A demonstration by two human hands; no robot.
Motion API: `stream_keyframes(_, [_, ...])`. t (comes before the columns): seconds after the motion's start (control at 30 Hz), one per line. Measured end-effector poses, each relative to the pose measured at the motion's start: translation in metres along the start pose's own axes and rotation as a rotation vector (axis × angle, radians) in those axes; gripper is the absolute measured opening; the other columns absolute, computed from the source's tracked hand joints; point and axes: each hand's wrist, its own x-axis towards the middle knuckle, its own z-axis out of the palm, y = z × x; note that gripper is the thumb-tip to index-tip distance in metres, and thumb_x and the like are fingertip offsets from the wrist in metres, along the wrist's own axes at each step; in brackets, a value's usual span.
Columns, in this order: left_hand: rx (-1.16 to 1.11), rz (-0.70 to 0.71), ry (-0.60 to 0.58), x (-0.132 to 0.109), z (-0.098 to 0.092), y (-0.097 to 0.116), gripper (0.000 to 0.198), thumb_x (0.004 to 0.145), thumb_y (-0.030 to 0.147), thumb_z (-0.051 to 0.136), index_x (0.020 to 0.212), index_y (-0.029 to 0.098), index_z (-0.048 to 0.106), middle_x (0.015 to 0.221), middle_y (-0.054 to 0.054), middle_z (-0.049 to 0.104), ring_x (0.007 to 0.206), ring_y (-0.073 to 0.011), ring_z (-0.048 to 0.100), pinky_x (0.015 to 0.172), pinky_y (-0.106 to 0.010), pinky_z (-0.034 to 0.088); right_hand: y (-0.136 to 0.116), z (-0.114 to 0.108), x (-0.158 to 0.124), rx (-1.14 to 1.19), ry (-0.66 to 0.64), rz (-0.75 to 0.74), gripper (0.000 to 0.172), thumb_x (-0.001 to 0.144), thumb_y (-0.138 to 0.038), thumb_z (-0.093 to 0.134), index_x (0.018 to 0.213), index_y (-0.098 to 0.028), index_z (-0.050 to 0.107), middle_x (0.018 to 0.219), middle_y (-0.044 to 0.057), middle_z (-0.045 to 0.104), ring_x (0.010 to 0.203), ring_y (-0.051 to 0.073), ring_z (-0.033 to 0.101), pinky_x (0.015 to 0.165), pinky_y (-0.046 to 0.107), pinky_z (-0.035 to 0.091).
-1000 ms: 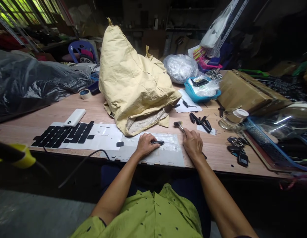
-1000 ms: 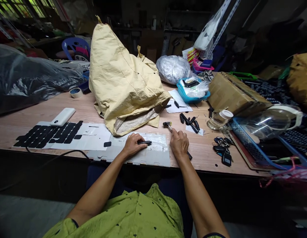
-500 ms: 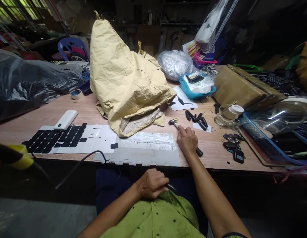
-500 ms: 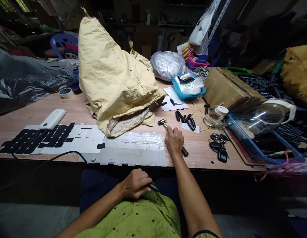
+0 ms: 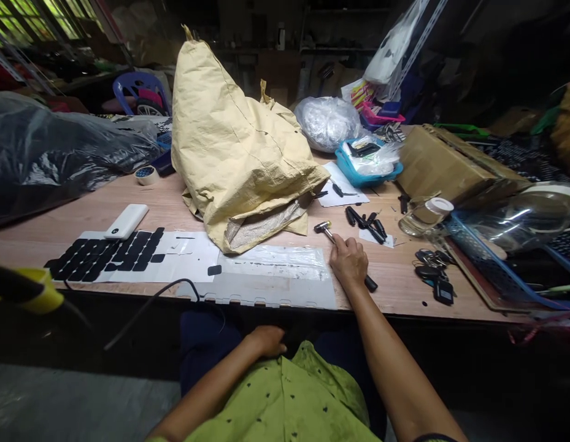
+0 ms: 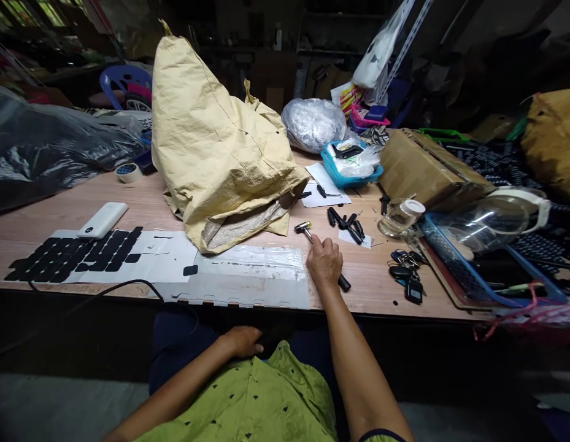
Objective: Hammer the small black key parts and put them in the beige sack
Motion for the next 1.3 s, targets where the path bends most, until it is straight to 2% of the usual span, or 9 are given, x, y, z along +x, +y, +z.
stream_keyframes(0.1, [-0.057,0.263,-0.118,-0.027,-0.036,0.025,0.045,0.087,0.049,0.066,0.123,0.023,0.072,0.112,-0.011,0.077,0.106,-0.0294,0.071,0.089,-0.035,0.054,0.0,0.0,0.0,-0.013,-0.006,0.004,0.034,0.095,-0.021,0.05,0.122,-0.023,0.071,0.089,0.008,0.056,0.085,0.022,0.045,0.065,0.031,0.025])
stream_keyframes(0.17, [-0.237,0.464,-0.068,-0.036,-0.072,0.038,0.044,0.09,0.052,0.063,0.123,0.024,0.071,0.104,-0.006,0.078,0.094,-0.0214,0.072,0.084,-0.028,0.053,0.0,-0.001,0.0,-0.013,-0.014,0.005,0.035,0.095,-0.021,0.05,0.122,-0.023,0.071,0.089,0.009,0.056,0.085,0.022,0.045,0.065,0.031,0.025])
stream_keyframes(0.23, [-0.403,0.505,0.108,-0.031,-0.114,0.046,0.043,0.094,0.053,0.057,0.12,0.021,0.071,0.095,-0.005,0.076,0.081,-0.0167,0.07,0.077,-0.025,0.052,0.0,-0.002,0.0,-0.01,-0.02,0.003,0.034,0.094,-0.021,0.051,0.123,-0.023,0.07,0.089,0.008,0.056,0.084,0.022,0.045,0.065,0.031,0.025])
stream_keyframes(0.37, [-0.395,0.149,0.821,0.008,-0.188,0.044,0.028,0.097,0.034,0.052,0.099,0.016,0.074,0.095,-0.007,0.075,0.086,-0.0187,0.068,0.078,-0.027,0.051,-0.002,-0.004,0.0,-0.003,-0.022,-0.002,0.034,0.093,-0.021,0.053,0.122,-0.023,0.07,0.089,0.008,0.056,0.084,0.021,0.045,0.065,0.031,0.026])
stream_keyframes(0.5, [-0.22,-0.266,1.042,0.04,-0.232,0.037,0.025,0.092,0.02,0.055,0.108,0.02,0.074,0.107,-0.011,0.076,0.102,-0.0258,0.069,0.086,-0.032,0.05,-0.004,-0.005,-0.001,0.017,-0.035,-0.012,0.035,0.093,-0.02,0.052,0.123,-0.023,0.07,0.089,0.008,0.056,0.084,0.021,0.046,0.066,0.031,0.027])
stream_keyframes(0.67, [-0.182,-0.334,1.153,0.05,-0.258,0.039,0.045,0.096,0.027,0.048,0.141,0.023,0.052,0.116,-0.013,0.073,0.107,-0.0287,0.068,0.086,-0.034,0.049,-0.008,-0.006,-0.002,0.033,-0.047,0.001,0.036,0.093,-0.02,0.052,0.124,-0.024,0.069,0.09,0.009,0.056,0.085,0.022,0.045,0.067,0.032,0.028])
stream_keyframes(0.8, [-0.183,-0.355,1.225,0.064,-0.271,0.05,0.038,0.096,0.033,0.048,0.13,0.019,0.058,0.122,-0.016,0.07,0.111,-0.0299,0.066,0.088,-0.036,0.049,-0.011,-0.007,-0.004,0.027,-0.056,0.008,0.037,0.092,-0.021,0.052,0.124,-0.024,0.069,0.09,0.009,0.056,0.086,0.023,0.046,0.069,0.032,0.029])
stream_keyframes(1.03, [-0.092,-0.428,1.13,0.078,-0.287,0.065,0.031,0.092,0.029,0.054,0.115,0.014,0.069,0.12,-0.02,0.071,0.113,-0.0318,0.066,0.089,-0.037,0.049,-0.013,-0.009,-0.004,0.017,-0.045,0.013,0.038,0.092,-0.018,0.049,0.124,-0.024,0.069,0.09,0.008,0.057,0.086,0.023,0.046,0.068,0.031,0.029])
stream_keyframes(1.3, [0.087,-0.383,1.04,0.063,-0.274,0.05,0.033,0.092,0.025,0.052,0.115,0.016,0.072,0.12,-0.019,0.071,0.114,-0.0326,0.066,0.091,-0.039,0.05,-0.01,-0.007,-0.001,0.022,-0.076,0.024,0.038,0.093,-0.021,0.05,0.126,-0.024,0.069,0.092,0.009,0.057,0.087,0.023,0.046,0.068,0.032,0.028])
